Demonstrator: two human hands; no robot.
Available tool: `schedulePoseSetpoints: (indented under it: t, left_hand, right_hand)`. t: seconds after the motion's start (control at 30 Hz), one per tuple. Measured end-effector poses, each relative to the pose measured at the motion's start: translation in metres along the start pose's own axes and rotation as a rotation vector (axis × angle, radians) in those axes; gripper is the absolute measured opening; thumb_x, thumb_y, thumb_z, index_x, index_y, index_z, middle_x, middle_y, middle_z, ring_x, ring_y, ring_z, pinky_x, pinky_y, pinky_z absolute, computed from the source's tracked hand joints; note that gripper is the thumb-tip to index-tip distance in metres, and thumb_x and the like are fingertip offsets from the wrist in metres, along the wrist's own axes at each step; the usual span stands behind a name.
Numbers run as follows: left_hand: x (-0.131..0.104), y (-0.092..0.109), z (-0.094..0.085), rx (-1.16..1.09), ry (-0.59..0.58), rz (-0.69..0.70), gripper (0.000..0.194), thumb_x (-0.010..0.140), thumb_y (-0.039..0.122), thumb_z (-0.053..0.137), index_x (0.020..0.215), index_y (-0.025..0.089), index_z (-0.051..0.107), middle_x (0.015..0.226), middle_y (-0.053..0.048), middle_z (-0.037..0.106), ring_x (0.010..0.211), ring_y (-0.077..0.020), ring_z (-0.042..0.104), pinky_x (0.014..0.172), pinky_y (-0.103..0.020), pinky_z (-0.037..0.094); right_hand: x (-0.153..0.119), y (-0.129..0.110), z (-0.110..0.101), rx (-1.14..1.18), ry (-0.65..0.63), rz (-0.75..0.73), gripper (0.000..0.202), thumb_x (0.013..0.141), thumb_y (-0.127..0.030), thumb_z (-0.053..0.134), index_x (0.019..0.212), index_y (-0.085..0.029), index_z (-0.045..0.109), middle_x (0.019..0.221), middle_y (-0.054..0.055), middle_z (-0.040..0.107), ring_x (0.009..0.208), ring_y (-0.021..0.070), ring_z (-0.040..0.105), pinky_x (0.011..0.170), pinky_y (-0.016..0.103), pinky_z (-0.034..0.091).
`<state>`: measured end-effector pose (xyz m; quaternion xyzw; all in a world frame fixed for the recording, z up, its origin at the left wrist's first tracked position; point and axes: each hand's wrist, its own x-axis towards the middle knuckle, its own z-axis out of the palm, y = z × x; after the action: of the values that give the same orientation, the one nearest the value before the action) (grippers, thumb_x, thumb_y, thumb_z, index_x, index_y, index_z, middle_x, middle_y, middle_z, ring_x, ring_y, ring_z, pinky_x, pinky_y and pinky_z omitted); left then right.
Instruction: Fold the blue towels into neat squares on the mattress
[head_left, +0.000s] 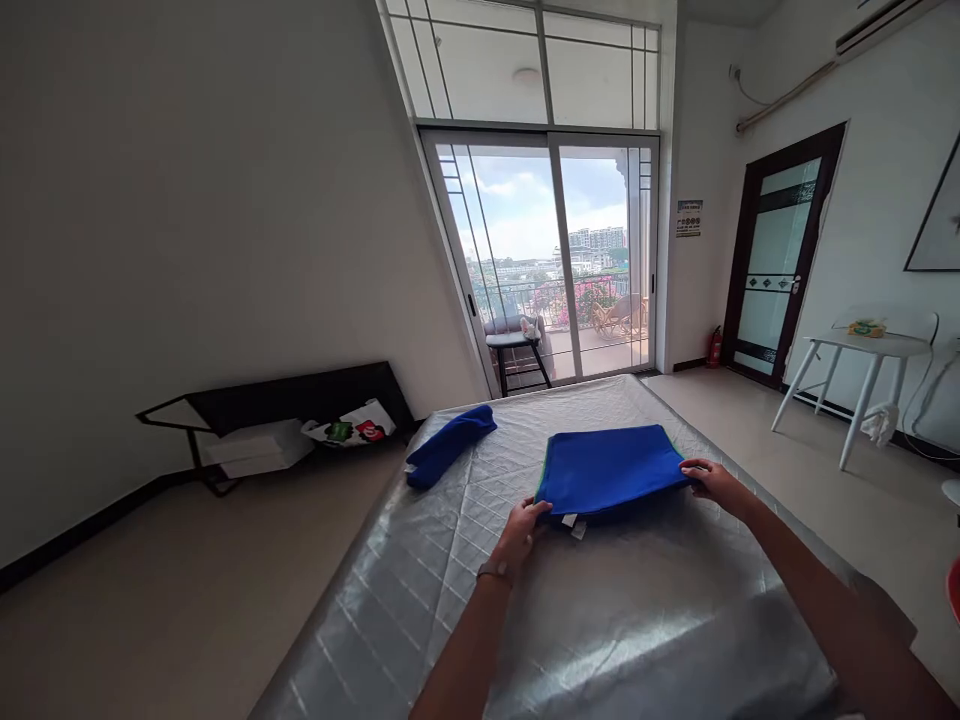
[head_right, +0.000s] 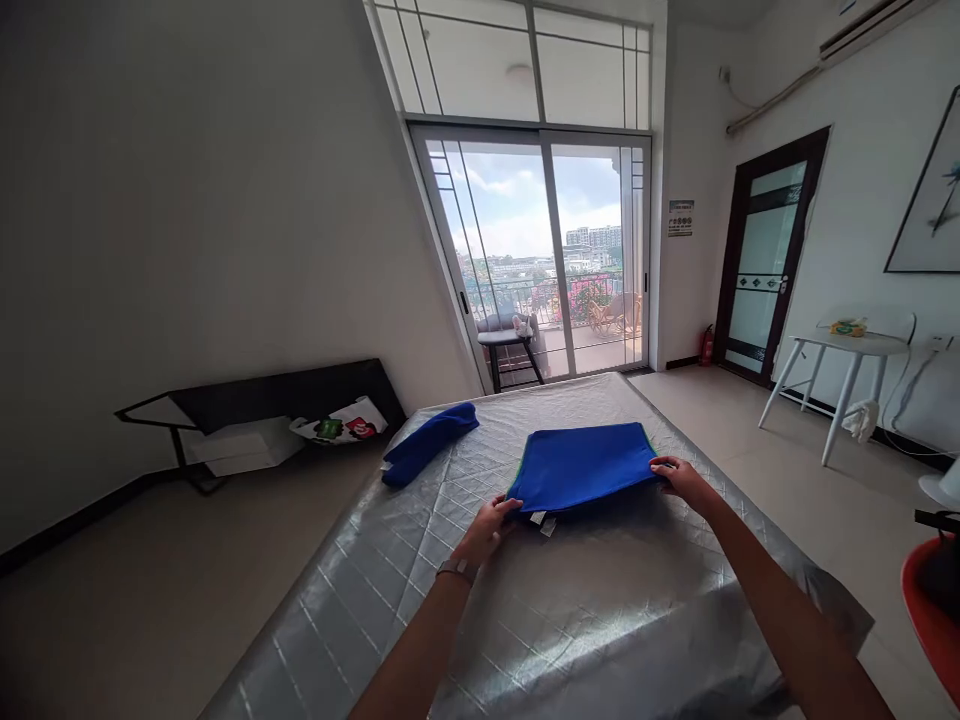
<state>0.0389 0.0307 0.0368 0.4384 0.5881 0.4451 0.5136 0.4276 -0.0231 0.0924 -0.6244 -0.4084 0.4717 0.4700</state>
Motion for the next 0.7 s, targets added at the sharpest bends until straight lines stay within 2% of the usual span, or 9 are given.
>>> schedulePoseSetpoints:
  t: [0.1, 0.17, 0.2, 0.27, 0.37, 0.4, 0.5, 0.63, 0.7]
  left_hand:
    - [-0.016, -0.011, -0.003, 0.081, 0.062, 0.072, 0.050, 0.064, 0.040, 0.086, 0.100, 0.019, 0.058, 0.087, -0.003, 0.069, 0.086, -0.0226, 0.071, 0.078, -0.034, 0.056]
    - [-0.026, -0.017, -0.006, 0.129, 0.125, 0.126, 0.053, 0.064, 0.042, 0.086, 0.103, 0.019, 0.058, 0.095, -0.006, 0.068, 0.094, -0.0252, 0.070, 0.084, -0.039, 0.055]
    - [-0.032, -0.020, -0.008, 0.154, 0.158, 0.169, 0.052, 0.066, 0.042, 0.084, 0.104, 0.019, 0.059, 0.102, -0.007, 0.066, 0.101, -0.0271, 0.069, 0.090, -0.042, 0.054]
    - [-0.043, -0.025, -0.011, 0.265, 0.180, 0.341, 0.042, 0.072, 0.042, 0.079, 0.105, 0.021, 0.062, 0.114, -0.011, 0.063, 0.116, -0.0304, 0.062, 0.101, -0.048, 0.049]
    - [-0.056, -0.027, -0.011, 0.600, 0.032, 0.687, 0.033, 0.077, 0.038, 0.075, 0.107, 0.025, 0.067, 0.123, -0.011, 0.063, 0.125, -0.0314, 0.056, 0.110, -0.049, 0.043]
    - [-0.059, -0.026, -0.008, 0.720, -0.033, 0.760, 0.034, 0.077, 0.037, 0.076, 0.108, 0.026, 0.068, 0.125, -0.011, 0.064, 0.125, -0.0313, 0.056, 0.110, -0.048, 0.042]
    - [-0.062, -0.016, 0.008, 0.950, -0.111, 0.814, 0.046, 0.074, 0.041, 0.080, 0.116, 0.026, 0.068, 0.133, -0.012, 0.063, 0.125, -0.0326, 0.057, 0.111, -0.046, 0.042]
    - [-0.060, -0.006, 0.048, 1.067, -0.089, 0.820, 0.069, 0.072, 0.051, 0.081, 0.133, 0.026, 0.060, 0.137, -0.013, 0.061, 0.131, -0.0362, 0.052, 0.113, -0.050, 0.038]
    - [-0.059, -0.006, 0.067, 1.103, -0.062, 0.787, 0.067, 0.077, 0.047, 0.077, 0.137, 0.026, 0.057, 0.135, -0.013, 0.062, 0.129, -0.0360, 0.054, 0.110, -0.050, 0.040]
  right_hand:
    - [-0.017, 0.011, -0.008, -0.050, 0.001, 0.023, 0.023, 0.076, -0.034, 0.076, 0.095, -0.022, 0.072, 0.068, -0.005, 0.057, 0.053, 0.0081, 0.052, 0.058, 0.022, 0.052]
    - [-0.022, 0.018, -0.012, -0.085, -0.008, 0.033, 0.023, 0.076, -0.035, 0.076, 0.095, -0.023, 0.073, 0.069, -0.005, 0.057, 0.053, 0.0082, 0.053, 0.059, 0.022, 0.053]
    - [-0.023, 0.022, -0.013, -0.109, -0.008, 0.034, 0.023, 0.076, -0.036, 0.076, 0.095, -0.023, 0.073, 0.069, -0.004, 0.057, 0.054, 0.0085, 0.054, 0.060, 0.022, 0.053]
    - [-0.022, 0.029, -0.013, -0.168, 0.005, 0.044, 0.024, 0.076, -0.037, 0.078, 0.094, -0.022, 0.072, 0.069, -0.004, 0.058, 0.056, 0.0096, 0.056, 0.060, 0.023, 0.054]
    - [-0.020, 0.037, -0.013, -0.212, 0.014, 0.078, 0.024, 0.074, -0.037, 0.080, 0.089, -0.021, 0.072, 0.071, -0.002, 0.062, 0.058, 0.0116, 0.059, 0.059, 0.025, 0.056]
    - [-0.019, 0.037, -0.013, -0.197, 0.012, 0.079, 0.023, 0.074, -0.037, 0.081, 0.088, -0.021, 0.072, 0.073, -0.001, 0.063, 0.058, 0.0119, 0.060, 0.059, 0.025, 0.057]
    - [-0.021, 0.028, -0.013, -0.076, 0.010, 0.037, 0.020, 0.076, -0.036, 0.079, 0.090, -0.022, 0.073, 0.082, 0.001, 0.068, 0.059, 0.0116, 0.062, 0.062, 0.025, 0.058]
    - [-0.019, -0.005, -0.004, 0.060, -0.011, -0.053, 0.014, 0.080, -0.032, 0.074, 0.091, -0.023, 0.075, 0.094, 0.002, 0.071, 0.063, 0.0106, 0.063, 0.065, 0.023, 0.060]
    - [-0.015, -0.026, 0.004, 0.073, -0.024, -0.097, 0.012, 0.081, -0.034, 0.074, 0.088, -0.024, 0.075, 0.097, 0.003, 0.073, 0.067, 0.0116, 0.065, 0.066, 0.023, 0.061]
